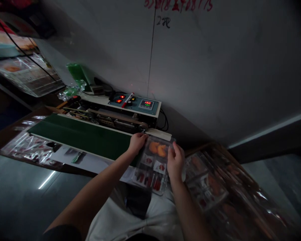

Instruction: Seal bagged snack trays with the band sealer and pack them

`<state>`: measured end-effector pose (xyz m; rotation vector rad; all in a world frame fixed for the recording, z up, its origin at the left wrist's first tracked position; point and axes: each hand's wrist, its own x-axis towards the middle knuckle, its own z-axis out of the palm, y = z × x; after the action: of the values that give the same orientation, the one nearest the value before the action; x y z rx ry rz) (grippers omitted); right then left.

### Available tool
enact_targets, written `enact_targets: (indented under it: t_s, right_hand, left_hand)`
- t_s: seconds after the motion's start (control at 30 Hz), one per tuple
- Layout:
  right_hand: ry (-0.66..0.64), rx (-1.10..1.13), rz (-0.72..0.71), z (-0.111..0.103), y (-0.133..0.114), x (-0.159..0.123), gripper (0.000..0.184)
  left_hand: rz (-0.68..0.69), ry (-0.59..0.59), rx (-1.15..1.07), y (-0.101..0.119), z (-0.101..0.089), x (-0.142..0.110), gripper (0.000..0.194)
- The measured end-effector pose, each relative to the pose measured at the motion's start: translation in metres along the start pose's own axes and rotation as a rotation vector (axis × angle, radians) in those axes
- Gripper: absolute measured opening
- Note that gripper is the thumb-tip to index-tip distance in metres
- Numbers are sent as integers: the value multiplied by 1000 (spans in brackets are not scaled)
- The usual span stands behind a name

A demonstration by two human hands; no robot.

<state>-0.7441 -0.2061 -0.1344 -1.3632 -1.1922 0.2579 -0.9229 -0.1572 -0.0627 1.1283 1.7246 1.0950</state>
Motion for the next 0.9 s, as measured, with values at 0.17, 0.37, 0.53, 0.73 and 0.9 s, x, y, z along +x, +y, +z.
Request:
enact_targets:
  t_s: [0.17,0.37,0.53,0.73,0.9]
  right_hand:
    - [-44,-32,33,14,-9,3,45]
    - [-34,-6,31,42,-16,-2,47]
    - [-27,-14,45,61,-24,-8,43]
    - [-57,26,47,94,-45,-12,38]
    - [-89,99,-12,92,-82,-29,38]
  left_hand:
    - [2,30,18,-5,-10,10,27]
    - [45,93,98,-12,-31,19,31]
    - [76,134,171,-19,-48,24,35]
    - [89,212,287,-13,-73,34,38]
    - [189,381,605,-9,-136,-5,40]
